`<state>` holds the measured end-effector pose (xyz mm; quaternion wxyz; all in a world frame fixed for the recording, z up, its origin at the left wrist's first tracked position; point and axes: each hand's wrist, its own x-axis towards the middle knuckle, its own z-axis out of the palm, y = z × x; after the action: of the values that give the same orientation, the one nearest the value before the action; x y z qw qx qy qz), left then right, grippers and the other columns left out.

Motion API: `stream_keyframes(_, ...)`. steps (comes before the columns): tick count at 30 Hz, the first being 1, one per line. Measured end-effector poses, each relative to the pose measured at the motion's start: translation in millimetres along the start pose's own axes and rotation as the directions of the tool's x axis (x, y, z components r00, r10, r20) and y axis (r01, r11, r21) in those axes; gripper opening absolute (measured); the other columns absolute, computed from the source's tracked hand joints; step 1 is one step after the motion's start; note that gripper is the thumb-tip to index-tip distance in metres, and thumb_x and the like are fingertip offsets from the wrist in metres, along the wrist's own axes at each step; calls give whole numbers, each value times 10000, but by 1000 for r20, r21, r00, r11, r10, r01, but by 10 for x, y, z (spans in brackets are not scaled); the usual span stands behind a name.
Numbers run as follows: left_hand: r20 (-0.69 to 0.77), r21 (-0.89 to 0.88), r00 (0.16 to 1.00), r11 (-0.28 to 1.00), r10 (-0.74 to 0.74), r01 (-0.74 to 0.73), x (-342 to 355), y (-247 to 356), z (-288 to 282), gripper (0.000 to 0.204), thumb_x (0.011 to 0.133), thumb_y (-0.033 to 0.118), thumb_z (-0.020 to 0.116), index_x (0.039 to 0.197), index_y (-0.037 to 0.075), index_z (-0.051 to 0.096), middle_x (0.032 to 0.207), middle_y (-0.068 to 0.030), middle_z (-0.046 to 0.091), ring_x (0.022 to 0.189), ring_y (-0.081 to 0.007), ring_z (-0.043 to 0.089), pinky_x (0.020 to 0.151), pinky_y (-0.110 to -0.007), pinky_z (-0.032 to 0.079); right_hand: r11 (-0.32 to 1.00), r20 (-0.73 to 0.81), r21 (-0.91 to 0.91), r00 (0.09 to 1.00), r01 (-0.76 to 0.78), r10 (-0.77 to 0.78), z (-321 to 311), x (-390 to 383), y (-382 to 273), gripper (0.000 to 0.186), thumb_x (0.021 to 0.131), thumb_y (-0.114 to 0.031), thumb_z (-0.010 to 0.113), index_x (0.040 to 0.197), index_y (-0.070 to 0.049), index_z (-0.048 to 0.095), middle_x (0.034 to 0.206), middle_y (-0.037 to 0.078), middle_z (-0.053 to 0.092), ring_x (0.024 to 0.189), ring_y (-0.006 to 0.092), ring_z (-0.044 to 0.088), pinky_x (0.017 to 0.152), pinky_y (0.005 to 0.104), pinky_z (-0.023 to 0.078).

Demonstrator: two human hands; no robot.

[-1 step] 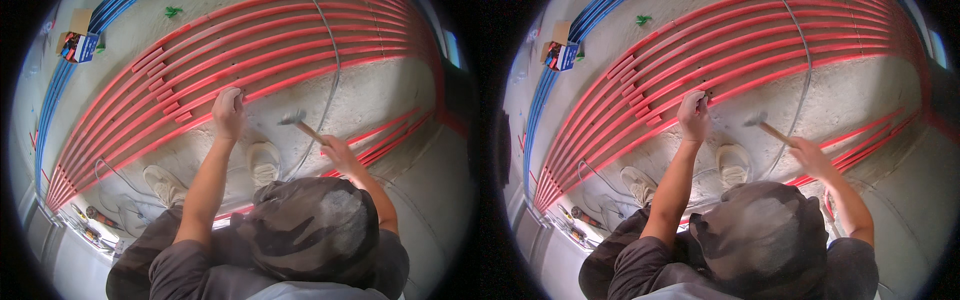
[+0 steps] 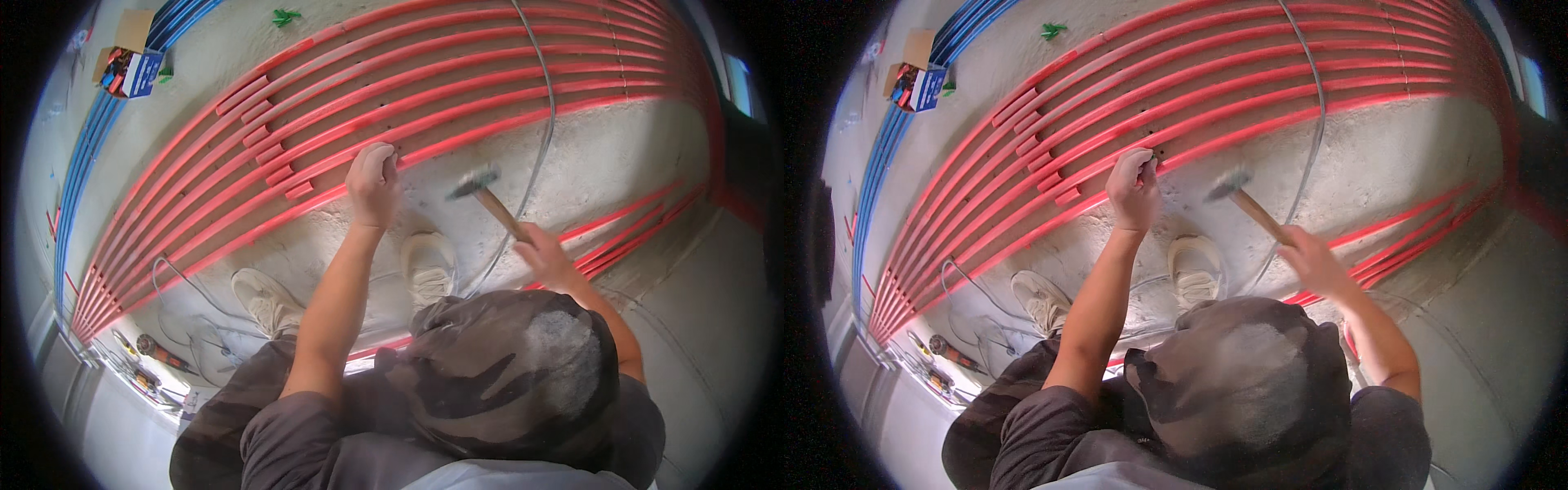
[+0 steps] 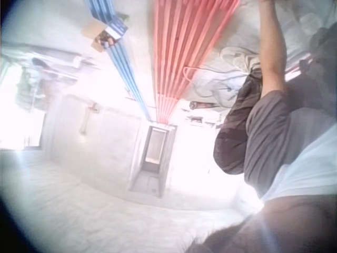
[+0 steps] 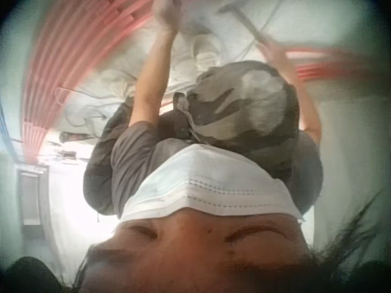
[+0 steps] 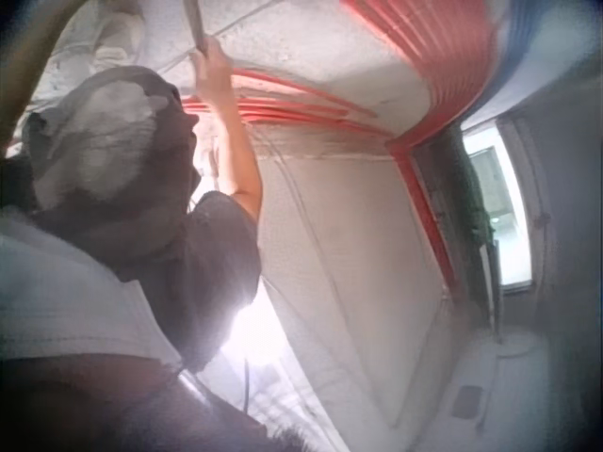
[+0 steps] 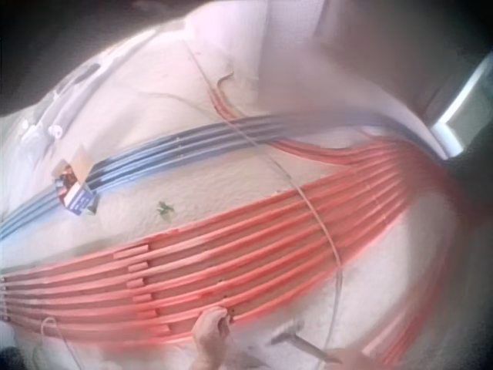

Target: The person uses a power drill to fasten red and blue pipes to the ceiling, then switches to a hammer to secure the pipes with nails. The task involves repeated drilling and hammering actions along the length of the pipes.

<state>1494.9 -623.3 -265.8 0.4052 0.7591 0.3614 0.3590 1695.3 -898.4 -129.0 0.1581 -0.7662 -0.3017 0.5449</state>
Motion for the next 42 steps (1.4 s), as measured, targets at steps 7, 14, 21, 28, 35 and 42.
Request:
stream_keyframes(7, 2, 92, 1000, 996, -4, 4, 33, -1, 61, 140, 823, -54, 722, 920, 46, 727, 928, -118, 734, 859, -298, 720, 760, -395, 581, 955, -343, 178, 925, 237, -165, 612, 268, -496, 407, 1035, -241, 655, 1341, 19, 589, 938, 173, 682, 819, 269, 663, 769, 406, 526)
stream_keyframes(14, 39, 245, 996, 967, -84, 71, 97, 137, 85, 135, 796, -26, 725, 901, 59, 731, 895, -118, 733, 877, -327, 710, 776, -420, 574, 948, -507, 125, 840, 291, -191, 759, 371, -439, 363, 1024, -246, 696, 1277, 3, 621, 866, 81, 655, 735, 202, 624, 703, 362, 510)
stream_keyframes(21, 44, 276, 986, 951, -161, 143, 70, 102, 122, 120, 791, -20, 717, 885, 54, 723, 889, -124, 721, 901, -340, 704, 792, -450, 566, 977, -322, -14, 924, 213, -206, 778, 496, -411, 340, 1054, -193, 664, 1310, 11, 574, 876, 226, 685, 766, 378, 696, 710, 443, 541)
stream_keyframes(28, 35, 278, 985, 948, -169, 153, 89, 130, 151, 90, 808, -18, 712, 871, 48, 719, 880, -128, 716, 893, -347, 698, 790, -450, 562, 978, -296, -41, 933, 202, -205, 877, 513, -467, 337, 1049, -186, 665, 1293, 29, 577, 983, 273, 717, 889, 464, 722, 745, 486, 551)
stream_keyframes(35, -5, 86, 992, 988, -130, 130, 11, 77, 45, 284, 812, -95, 677, 1075, 12, 676, 943, -169, 677, 914, -369, 665, 822, -462, 551, 934, -376, 13, 867, 357, -326, 722, 345, -577, 340, 1005, -78, 684, 1305, 37, 573, 973, 271, 716, 909, 509, 690, 740, 510, 540)
stream_keyframes(42, -39, 11, 981, 981, -191, 192, -4, 50, 42, 477, 809, -171, 654, 1250, 0, 587, 1033, -172, 597, 912, -325, 640, 794, -415, 553, 991, -234, -68, 963, 117, -130, 922, 716, -376, 225, 1047, -132, 627, 1209, 15, 573, 907, 260, 709, 873, 522, 678, 731, 507, 537)
